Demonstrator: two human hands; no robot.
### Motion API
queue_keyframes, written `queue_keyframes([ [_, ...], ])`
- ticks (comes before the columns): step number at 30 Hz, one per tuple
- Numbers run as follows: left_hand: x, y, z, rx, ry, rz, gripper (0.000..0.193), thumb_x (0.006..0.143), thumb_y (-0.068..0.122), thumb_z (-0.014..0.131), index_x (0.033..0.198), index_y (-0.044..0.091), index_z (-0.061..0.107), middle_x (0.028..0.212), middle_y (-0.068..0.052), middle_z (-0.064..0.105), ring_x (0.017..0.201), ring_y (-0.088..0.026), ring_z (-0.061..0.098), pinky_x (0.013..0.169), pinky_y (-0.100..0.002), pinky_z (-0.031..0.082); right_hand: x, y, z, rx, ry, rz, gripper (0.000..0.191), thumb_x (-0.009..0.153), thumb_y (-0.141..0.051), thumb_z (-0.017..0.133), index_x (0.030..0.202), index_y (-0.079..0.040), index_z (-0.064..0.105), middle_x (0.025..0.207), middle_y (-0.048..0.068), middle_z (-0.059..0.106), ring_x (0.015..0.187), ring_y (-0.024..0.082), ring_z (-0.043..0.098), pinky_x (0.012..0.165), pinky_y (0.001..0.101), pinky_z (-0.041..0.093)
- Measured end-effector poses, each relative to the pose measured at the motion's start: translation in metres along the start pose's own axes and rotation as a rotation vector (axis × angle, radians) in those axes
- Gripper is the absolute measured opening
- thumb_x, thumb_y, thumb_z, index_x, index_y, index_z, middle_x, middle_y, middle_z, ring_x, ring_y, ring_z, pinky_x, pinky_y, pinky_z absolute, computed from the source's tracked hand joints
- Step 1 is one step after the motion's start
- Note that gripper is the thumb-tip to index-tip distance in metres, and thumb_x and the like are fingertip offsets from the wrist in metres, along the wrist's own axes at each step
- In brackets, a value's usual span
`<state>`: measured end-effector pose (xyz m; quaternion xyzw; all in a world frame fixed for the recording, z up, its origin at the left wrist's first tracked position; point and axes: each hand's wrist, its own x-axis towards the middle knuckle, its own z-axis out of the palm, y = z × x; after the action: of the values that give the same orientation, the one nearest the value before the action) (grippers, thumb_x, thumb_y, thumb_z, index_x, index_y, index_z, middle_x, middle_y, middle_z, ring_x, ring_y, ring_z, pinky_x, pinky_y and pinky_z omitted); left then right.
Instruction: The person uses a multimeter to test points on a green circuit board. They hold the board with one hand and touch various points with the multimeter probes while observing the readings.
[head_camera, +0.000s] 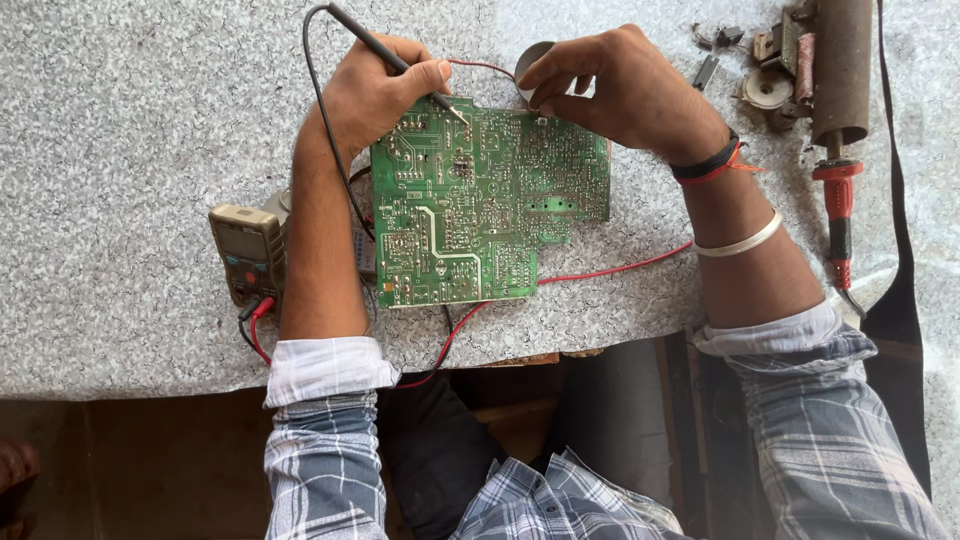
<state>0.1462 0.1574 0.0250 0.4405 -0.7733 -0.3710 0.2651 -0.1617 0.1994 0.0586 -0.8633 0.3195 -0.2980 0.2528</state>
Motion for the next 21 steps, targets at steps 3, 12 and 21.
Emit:
queue_keyframes([
  [3,0.0012,-0.0048,0.0007,-0.023,0.003,0.026,0.039,0.101,0.044,0.068,0.094,0.008,0.080,0.070,0.000,0.066,0.064,-0.009,0.056,0.055,-0.032,0.043,0.0023,0.0024,0.0028,-0.017,-0.016,-0.007,0.025,0.095,0.000,0.078,0.120,-0.004,0.074,0.104,0.011,0.078,0.097,0.020,0.078,0.084,0.0317,0.062],
  [12,0.0024,-0.0075,0.0010,-0.015,0.013,0.012,0.037,0.101,0.043,0.069,0.093,0.008,0.080,0.068,-0.001,0.064,0.063,-0.010,0.054,0.055,-0.032,0.041,0.0028,0.0022,0.0016,-0.010,-0.014,0.036,0.027,0.094,0.001,0.078,0.120,-0.004,0.073,0.102,0.010,0.079,0.095,0.019,0.078,0.079,0.0331,0.061],
  [21,0.0019,-0.0070,-0.0007,-0.016,0.008,0.023,0.038,0.102,0.043,0.069,0.093,0.008,0.080,0.068,-0.001,0.064,0.063,-0.010,0.054,0.055,-0.031,0.041,0.0010,0.0037,0.0018,0.034,-0.062,0.033,0.026,0.091,0.000,0.081,0.115,-0.003,0.072,0.102,0.010,0.078,0.096,0.020,0.078,0.083,0.0315,0.063],
])
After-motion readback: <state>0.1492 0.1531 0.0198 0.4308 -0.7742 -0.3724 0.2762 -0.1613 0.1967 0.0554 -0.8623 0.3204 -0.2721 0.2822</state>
